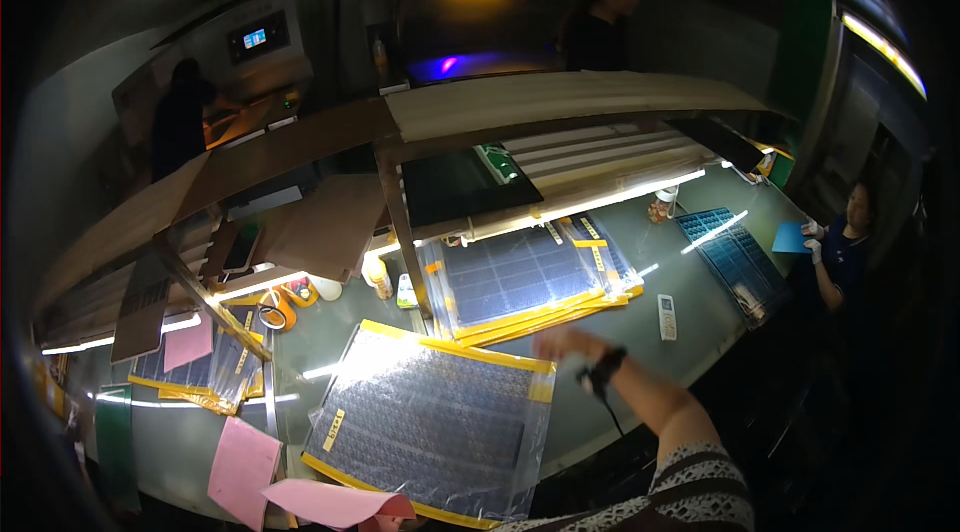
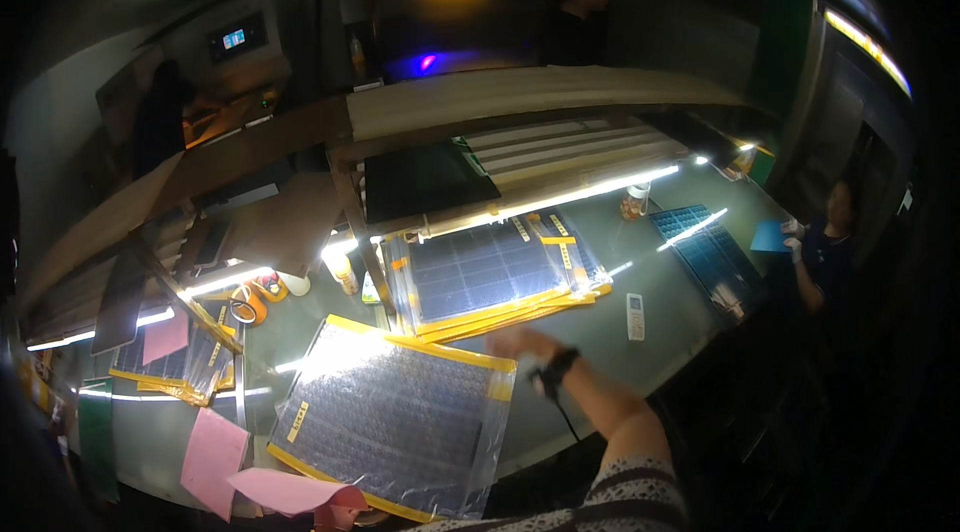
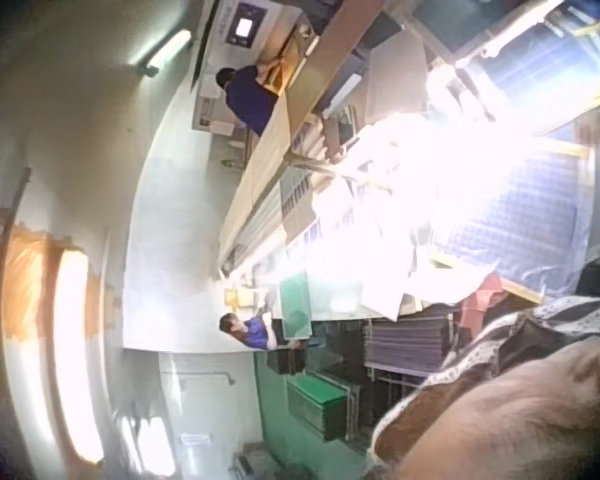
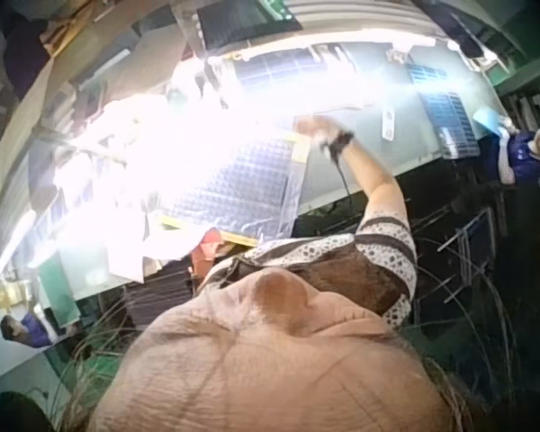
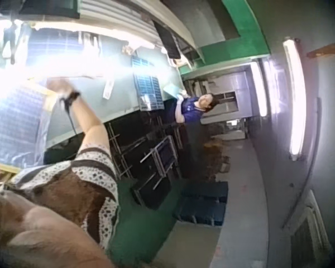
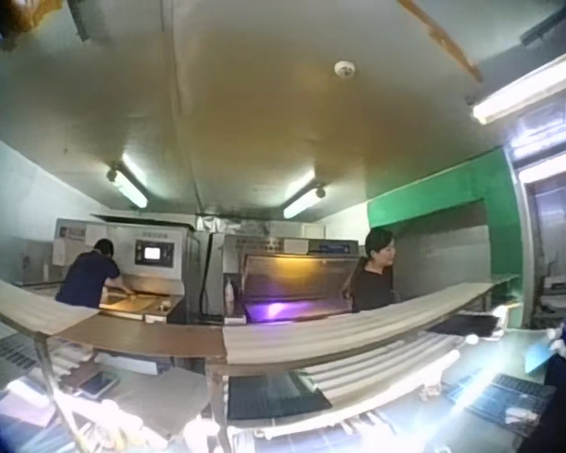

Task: Inspecting and organizing flat electronic panels and circuit boards from a storage rack to a workstation.

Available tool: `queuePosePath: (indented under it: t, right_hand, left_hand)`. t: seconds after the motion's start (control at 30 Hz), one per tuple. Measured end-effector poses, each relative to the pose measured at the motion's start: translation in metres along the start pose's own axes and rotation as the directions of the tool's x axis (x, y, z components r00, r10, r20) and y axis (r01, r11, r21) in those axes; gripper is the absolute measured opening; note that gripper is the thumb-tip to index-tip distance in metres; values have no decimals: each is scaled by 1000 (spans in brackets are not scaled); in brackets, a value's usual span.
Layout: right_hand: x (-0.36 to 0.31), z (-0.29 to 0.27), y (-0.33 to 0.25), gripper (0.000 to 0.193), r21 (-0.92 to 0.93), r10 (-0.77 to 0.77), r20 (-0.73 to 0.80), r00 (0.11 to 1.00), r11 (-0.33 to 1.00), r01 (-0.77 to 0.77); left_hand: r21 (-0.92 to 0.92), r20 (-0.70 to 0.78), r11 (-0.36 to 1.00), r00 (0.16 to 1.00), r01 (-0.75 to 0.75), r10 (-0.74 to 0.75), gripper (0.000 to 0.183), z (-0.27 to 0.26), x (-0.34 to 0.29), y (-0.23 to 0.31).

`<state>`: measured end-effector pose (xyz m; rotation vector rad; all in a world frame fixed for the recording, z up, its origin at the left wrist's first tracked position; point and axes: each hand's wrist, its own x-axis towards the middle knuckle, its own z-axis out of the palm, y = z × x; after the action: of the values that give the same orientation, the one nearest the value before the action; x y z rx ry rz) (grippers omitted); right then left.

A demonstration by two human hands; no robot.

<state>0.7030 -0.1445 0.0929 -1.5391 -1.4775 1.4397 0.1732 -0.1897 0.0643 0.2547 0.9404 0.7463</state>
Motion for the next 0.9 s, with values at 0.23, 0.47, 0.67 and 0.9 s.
queuePosePath:
  t: [0.23,0.47,0.67,0.9]
  right_hand:
    - [107,-143,-142,47,466,222,-738,637,850,244]
    - [141,-153,-125,25,325,30,-845,533,822,469]
    - [-12,-145,-71,21,534,1,-795,607,478,697]
    - [-211,-63,84,18,425,190,-901,391,200,883]
  left_hand:
    - [61,-106,998,994,-27,33,30,20,10,0]
    - [135,-133,991,991,7,11,32,44,34,0]
    - [218,-93,975,996,40,-20,33,69,55,-3]
    - [276,-63,957,995,92,-77,35,88,76,-15]
